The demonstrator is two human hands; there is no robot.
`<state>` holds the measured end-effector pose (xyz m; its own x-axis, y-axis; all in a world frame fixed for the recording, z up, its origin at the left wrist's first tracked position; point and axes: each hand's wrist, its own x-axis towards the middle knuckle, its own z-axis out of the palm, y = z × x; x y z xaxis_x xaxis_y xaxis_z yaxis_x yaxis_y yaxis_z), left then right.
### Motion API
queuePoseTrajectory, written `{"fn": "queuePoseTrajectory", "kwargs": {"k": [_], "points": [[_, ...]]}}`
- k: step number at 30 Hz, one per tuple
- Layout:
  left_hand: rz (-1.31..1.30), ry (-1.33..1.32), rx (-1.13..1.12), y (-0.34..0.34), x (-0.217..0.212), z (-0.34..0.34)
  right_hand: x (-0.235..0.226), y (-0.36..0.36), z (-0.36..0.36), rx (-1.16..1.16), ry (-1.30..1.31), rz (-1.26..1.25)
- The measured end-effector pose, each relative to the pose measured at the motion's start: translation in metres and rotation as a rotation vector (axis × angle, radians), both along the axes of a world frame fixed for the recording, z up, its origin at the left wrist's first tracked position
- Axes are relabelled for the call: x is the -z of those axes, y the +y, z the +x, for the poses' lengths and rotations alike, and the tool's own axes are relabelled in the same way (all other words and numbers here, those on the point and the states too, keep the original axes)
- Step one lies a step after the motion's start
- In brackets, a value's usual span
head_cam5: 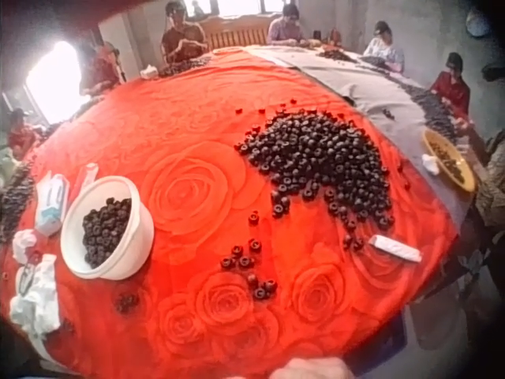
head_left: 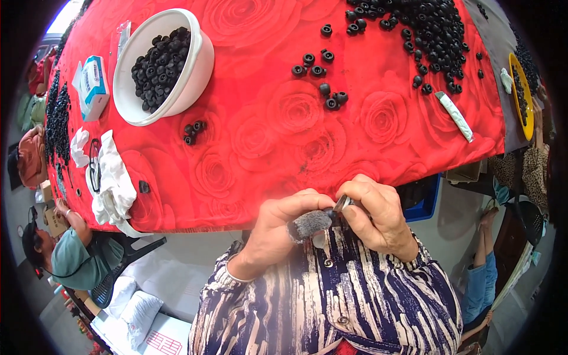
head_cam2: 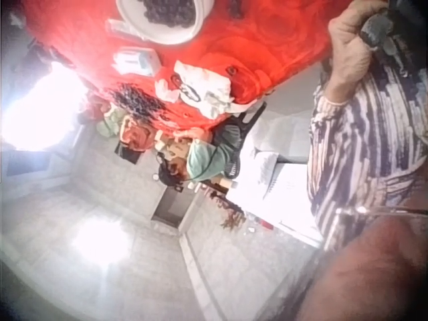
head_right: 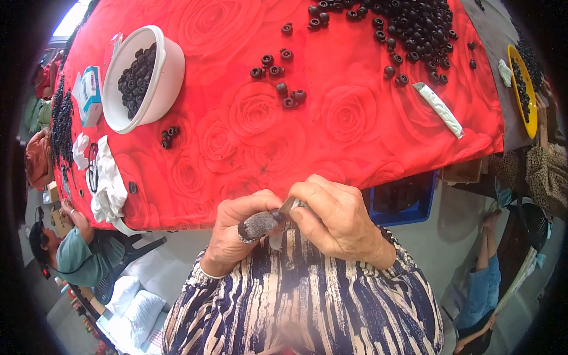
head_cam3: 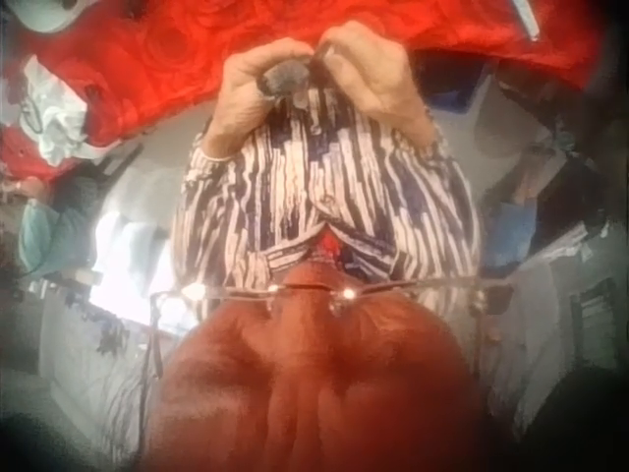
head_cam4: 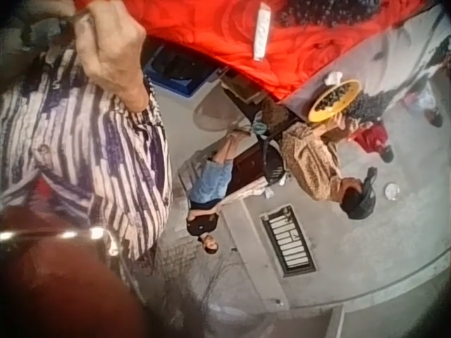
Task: The person sorts small black rubber or plastic industrial components by hand on a table, inspecting them one by one.
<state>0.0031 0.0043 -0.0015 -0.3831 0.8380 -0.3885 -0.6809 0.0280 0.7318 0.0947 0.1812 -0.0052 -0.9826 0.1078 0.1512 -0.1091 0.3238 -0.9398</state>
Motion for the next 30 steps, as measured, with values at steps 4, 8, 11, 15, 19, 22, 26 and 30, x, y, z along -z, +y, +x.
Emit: {"fn": "queuePoseTrajectory", "kwargs": {"k": [4,8,11,15,19,22,26,30], "points": [[0.001,-0.076,-0.011,-0.0012,0.0024,0.0015,-0.0016,0.0008,-0.0013,-0.011,-0.004,0.002],[0.011,-0.147,-0.015,0.0000,0.0031,0.0007,-0.0007,0.0018,-0.0020,-0.020,0.009,0.026],[0.023,-0.126,-0.008,0.0012,0.0037,-0.0001,0.0004,0.0018,-0.0024,-0.016,0.021,0.029],[0.015,-0.151,-0.027,0.0022,0.0037,0.0011,0.0029,0.0022,-0.0027,-0.010,0.033,0.035],[0.021,-0.156,-0.054,0.0021,0.0030,0.0014,0.0037,0.0014,-0.0036,-0.009,0.031,0.048],[0.025,-0.140,-0.062,0.0029,0.0054,0.0014,0.0047,0.0016,-0.0035,0.001,0.028,0.052],[0.003,-0.145,-0.060,0.0034,0.0048,0.0008,0.0045,0.0016,-0.0044,0.005,0.033,0.046],[0.005,-0.182,-0.066,0.0031,0.0071,0.0008,0.0063,0.0026,-0.0049,0.005,0.054,0.053]]}}
